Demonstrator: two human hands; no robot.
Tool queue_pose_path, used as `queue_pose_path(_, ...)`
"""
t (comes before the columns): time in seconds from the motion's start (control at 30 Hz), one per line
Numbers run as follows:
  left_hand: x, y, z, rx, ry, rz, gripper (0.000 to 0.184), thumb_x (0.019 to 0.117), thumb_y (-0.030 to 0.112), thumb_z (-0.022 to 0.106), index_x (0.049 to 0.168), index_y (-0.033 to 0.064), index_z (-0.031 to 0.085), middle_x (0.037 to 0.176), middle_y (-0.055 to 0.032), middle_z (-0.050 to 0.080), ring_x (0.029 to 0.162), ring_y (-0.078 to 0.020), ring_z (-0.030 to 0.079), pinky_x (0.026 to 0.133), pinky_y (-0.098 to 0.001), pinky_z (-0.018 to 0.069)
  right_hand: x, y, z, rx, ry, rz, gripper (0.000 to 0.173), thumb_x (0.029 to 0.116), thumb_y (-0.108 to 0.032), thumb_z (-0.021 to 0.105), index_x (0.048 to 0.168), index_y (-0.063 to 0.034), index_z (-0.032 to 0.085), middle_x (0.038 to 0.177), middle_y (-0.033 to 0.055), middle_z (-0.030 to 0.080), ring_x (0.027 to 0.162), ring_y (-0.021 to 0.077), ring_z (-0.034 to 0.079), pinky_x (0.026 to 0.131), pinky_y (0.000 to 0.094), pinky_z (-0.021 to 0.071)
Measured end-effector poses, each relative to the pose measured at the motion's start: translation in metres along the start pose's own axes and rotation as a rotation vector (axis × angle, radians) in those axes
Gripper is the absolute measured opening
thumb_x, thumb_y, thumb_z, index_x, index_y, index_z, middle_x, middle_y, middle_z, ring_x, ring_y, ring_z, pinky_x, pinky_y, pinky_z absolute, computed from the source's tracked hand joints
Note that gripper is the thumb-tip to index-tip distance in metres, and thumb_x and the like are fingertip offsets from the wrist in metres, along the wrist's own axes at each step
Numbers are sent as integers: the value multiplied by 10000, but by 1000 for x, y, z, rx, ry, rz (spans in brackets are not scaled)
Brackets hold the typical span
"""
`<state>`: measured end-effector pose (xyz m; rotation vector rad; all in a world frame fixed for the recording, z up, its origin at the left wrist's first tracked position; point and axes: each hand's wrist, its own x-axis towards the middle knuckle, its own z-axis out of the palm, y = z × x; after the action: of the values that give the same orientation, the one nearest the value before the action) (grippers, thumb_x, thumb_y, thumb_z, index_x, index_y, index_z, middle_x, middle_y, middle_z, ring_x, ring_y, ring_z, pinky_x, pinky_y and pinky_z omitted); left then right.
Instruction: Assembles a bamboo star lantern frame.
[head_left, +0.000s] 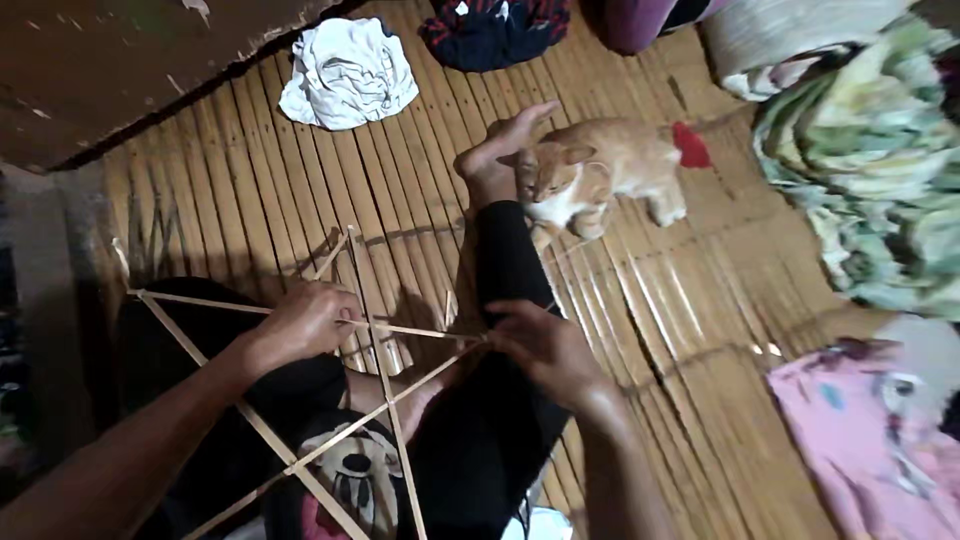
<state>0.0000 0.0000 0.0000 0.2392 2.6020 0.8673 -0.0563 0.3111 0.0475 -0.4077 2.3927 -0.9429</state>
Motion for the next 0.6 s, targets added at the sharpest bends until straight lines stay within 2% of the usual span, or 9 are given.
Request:
queue_pose_path(0.13, 5, 10, 9, 38, -31, 66, 135, 945, 82, 705, 1048, 87, 792, 1009, -103, 742, 971, -284, 706, 901, -531, 541, 7, -12, 51, 387, 7, -107, 255, 969, 20, 590, 1216, 42, 649, 923, 33, 720, 802, 43, 703, 769, 223, 606)
queue_pose_path(0.23, 2, 16, 24, -14, 134, 166, 142, 912, 79, 727, 1040, 76, 788, 993, -106, 726, 923, -282, 712, 827, -512, 574, 6, -13, 76, 679, 44, -149, 233, 936, 77, 587, 1158, 52, 652, 862, 3, 730, 764, 39, 696, 747, 219, 600)
queue_pose_path(0.3, 0, 17, 30, -153, 201, 182, 157, 907, 95, 699, 1046, 87, 772, 1018, -63, 715, 931, -206, 698, 828, -444, 579, 6, -7, 86, 798, 54, -171, 237, 932, 81, 589, 1160, 44, 645, 863, -5, 730, 765, 52, 701, 746, 232, 609)
queue_pose_path(0.37, -2, 17, 27, -351, 87, 147, 227, 971, 139, 585, 1117, 116, 757, 1085, 8, 714, 995, -94, 675, 898, -343, 562, 6, -3, 94, 865, 63, -180, 237, 933, 77, 591, 1159, 36, 646, 866, -1, 734, 763, 61, 698, 745, 238, 605)
queue_pose_path(0.43, -1, 13, 27, -550, -36, 110, 301, 1024, 193, 487, 1134, 102, 752, 1020, 44, 736, 922, -15, 680, 867, -247, 569, 6, 0, 101, 874, 90, -171, 229, 929, 79, 593, 1148, 42, 651, 857, -1, 729, 751, 61, 692, 733, 236, 601)
queue_pose_path(0.5, 0, 13, 28, -645, -81, 86, 261, 1027, 223, 558, 1108, 66, 750, 932, 46, 731, 825, 14, 665, 801, -195, 561, 7, 0, 106, 867, 137, -160, 213, 920, 89, 600, 1119, 44, 660, 839, -5, 728, 737, 56, 688, 718, 229, 599)
queue_pose_path(0.57, 0, 16, 26, -644, -87, 26, 136, 974, 168, 691, 1027, 70, 768, 876, 58, 733, 775, 37, 654, 751, -164, 550, 7, 0, 110, 868, 172, -147, 214, 907, 98, 607, 1103, 39, 670, 822, -12, 727, 730, 51, 689, 712, 226, 598)
queue_pose_path(0.6, 0, 17, 26, -630, -83, 2, 99, 958, 141, 715, 990, 71, 776, 845, 63, 728, 753, 46, 644, 731, -156, 540, 7, 0, 110, 867, 180, -140, 215, 904, 95, 611, 1102, 38, 672, 813, -14, 723, 727, 52, 688, 710, 227, 598)
